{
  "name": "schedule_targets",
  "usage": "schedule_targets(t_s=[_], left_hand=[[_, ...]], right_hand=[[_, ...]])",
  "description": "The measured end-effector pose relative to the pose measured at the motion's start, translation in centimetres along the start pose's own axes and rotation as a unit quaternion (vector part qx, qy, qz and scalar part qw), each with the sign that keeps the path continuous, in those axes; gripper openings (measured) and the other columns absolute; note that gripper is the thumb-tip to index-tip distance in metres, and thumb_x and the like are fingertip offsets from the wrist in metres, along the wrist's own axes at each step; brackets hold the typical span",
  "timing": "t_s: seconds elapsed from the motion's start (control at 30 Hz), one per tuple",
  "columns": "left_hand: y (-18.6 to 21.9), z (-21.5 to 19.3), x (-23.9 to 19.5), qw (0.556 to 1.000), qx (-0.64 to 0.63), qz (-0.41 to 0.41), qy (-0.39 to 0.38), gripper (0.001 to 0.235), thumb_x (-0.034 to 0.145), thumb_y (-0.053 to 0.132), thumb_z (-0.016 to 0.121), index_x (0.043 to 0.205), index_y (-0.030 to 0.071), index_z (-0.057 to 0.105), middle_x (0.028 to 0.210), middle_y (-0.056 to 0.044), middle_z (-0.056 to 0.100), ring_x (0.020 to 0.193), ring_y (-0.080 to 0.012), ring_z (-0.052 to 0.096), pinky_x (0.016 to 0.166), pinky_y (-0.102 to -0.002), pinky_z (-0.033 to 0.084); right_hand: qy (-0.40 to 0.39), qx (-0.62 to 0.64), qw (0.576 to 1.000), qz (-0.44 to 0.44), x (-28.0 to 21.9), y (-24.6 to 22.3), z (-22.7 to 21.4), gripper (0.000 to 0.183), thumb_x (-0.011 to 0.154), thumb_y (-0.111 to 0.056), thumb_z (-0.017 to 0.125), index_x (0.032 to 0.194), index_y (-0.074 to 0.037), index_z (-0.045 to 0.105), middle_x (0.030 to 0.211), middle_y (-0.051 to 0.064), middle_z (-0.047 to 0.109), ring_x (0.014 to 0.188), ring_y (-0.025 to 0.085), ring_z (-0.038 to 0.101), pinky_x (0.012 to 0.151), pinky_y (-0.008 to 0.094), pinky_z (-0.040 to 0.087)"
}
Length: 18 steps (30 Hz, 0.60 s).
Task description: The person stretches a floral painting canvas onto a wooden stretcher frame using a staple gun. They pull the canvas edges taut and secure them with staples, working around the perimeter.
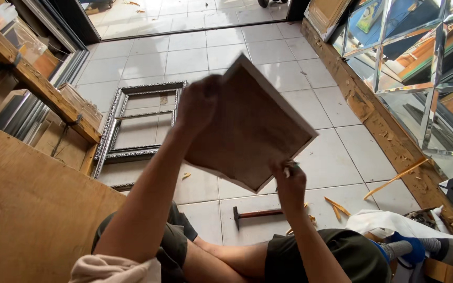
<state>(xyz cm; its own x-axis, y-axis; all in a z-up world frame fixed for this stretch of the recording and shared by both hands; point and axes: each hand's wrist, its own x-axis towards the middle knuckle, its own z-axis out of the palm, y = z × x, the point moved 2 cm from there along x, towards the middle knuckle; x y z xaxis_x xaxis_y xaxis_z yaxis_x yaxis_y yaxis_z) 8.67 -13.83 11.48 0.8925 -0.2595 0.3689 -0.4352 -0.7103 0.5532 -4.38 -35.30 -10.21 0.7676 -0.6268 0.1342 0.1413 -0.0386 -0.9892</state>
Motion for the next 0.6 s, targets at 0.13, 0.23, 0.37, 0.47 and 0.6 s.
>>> schedule_targets(t_s=[0.13, 0.23, 0.37, 0.47, 0.6], left_hand=[[2.0, -2.1, 1.1, 0.999, 0.035, 0.022, -0.004, 0.028, 0.1, 0.038, 0.052, 0.123, 0.039, 0.069, 0.103, -0.007, 0.077, 0.103, -0.0388, 0.073, 0.091, -0.055, 0.056], [9.6, -4.3, -1.9, 0.991, 0.046, 0.03, -0.12, 0.032, 0.099, 0.026, 0.049, 0.12, 0.03, 0.073, 0.112, -0.011, 0.078, 0.113, -0.0443, 0.069, 0.105, -0.055, 0.05], [8.8, 1.4, -3.0, 0.85, 0.289, 0.395, 0.193, 0.016, 0.088, 0.039, 0.066, 0.1, 0.035, 0.076, 0.083, 0.004, 0.077, 0.108, -0.0217, 0.067, 0.116, -0.056, 0.027], [8.9, -2.7, -7.1, 0.845, 0.219, 0.392, 0.291, 0.04, 0.1, 0.034, 0.069, 0.139, 0.032, 0.062, 0.141, -0.002, 0.063, 0.128, -0.0329, 0.061, 0.113, -0.068, 0.038], [3.3, -1.8, -6.9, 0.993, -0.002, 0.023, 0.119, 0.053, 0.099, 0.05, 0.039, 0.13, 0.014, 0.063, 0.123, -0.018, 0.065, 0.12, -0.041, 0.059, 0.107, -0.057, 0.04]], right_hand=[[0.04, -0.122, 0.941, -0.313, -2.2, -9.0, 2.4, 0.044, 0.067, -0.011, 0.099, 0.104, -0.01, 0.074, 0.092, 0.01, 0.06, 0.09, 0.03, 0.067, 0.083, 0.034, 0.057], [0.061, -0.042, 0.973, -0.218, 1.2, -12.5, 1.4, 0.101, 0.081, 0.0, 0.093, 0.159, -0.016, 0.031, 0.159, 0.023, 0.039, 0.15, 0.039, 0.036, 0.104, 0.053, 0.055], [-0.071, 0.219, 0.973, 0.02, 7.4, -2.4, 0.3, 0.019, 0.095, -0.019, 0.082, 0.094, -0.02, 0.063, 0.073, -0.012, 0.049, 0.055, 0.004, 0.05, 0.053, 0.022, 0.047], [-0.006, -0.325, 0.861, -0.392, 6.9, 1.0, -1.7, 0.084, 0.081, -0.028, 0.081, 0.158, -0.019, 0.048, 0.147, 0.01, 0.054, 0.124, 0.03, 0.06, 0.099, 0.04, 0.053], [-0.058, 0.396, 0.906, 0.137, 6.1, 7.2, -1.9, 0.015, 0.106, -0.036, 0.062, 0.116, -0.026, 0.066, 0.089, -0.012, 0.061, 0.065, 0.007, 0.053, 0.062, 0.021, 0.04]])
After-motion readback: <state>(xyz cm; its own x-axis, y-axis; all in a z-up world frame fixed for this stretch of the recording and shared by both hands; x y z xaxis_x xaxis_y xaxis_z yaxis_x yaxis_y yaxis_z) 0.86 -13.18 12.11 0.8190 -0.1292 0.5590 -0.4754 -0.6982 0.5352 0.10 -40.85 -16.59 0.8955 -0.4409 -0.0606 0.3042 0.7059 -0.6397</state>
